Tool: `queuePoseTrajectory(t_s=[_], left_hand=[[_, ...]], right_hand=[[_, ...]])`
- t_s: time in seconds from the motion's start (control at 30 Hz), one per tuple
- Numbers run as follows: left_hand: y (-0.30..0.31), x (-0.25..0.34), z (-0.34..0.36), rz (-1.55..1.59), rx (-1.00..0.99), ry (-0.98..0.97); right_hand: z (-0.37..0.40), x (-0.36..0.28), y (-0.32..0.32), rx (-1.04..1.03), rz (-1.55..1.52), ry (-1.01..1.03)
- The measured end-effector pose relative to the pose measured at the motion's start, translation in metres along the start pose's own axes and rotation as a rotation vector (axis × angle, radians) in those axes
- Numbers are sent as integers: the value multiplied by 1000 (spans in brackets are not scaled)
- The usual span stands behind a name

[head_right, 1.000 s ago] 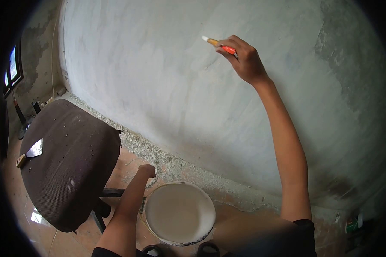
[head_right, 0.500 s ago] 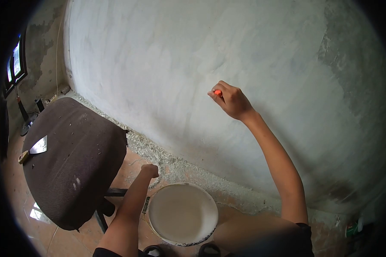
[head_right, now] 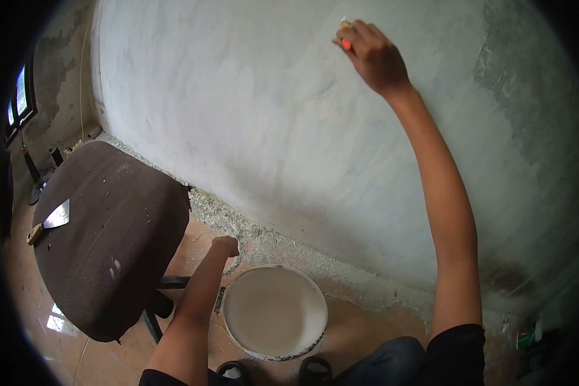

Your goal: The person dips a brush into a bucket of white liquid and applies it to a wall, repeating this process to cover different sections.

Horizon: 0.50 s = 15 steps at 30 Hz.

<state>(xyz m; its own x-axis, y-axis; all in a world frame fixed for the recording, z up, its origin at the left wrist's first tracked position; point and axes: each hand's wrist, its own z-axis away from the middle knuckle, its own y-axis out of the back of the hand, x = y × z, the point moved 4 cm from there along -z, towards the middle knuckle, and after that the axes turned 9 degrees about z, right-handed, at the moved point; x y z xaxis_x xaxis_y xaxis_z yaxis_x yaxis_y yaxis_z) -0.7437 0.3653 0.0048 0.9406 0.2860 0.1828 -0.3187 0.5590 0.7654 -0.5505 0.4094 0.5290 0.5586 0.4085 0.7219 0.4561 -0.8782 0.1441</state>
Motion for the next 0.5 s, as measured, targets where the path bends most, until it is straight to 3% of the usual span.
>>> queuePoseTrajectory(t_s=[0.1, 0.23, 0.3, 0.37, 0.5], left_hand=[[5, 0, 9, -4, 19, -3], [10, -1, 19, -17, 37, -15], [10, -4, 23, -29, 66, 1], [16, -8, 36, -22, 30, 20], [8, -40, 32, -59, 65, 36]], right_hand=[[64, -48, -23, -65, 100, 246], [163, -147, -21, -285, -245, 356], [207, -187, -14, -419, -482, 255], [251, -217, -5, -698, -677, 78], [275, -243, 40, -749, -720, 16]])
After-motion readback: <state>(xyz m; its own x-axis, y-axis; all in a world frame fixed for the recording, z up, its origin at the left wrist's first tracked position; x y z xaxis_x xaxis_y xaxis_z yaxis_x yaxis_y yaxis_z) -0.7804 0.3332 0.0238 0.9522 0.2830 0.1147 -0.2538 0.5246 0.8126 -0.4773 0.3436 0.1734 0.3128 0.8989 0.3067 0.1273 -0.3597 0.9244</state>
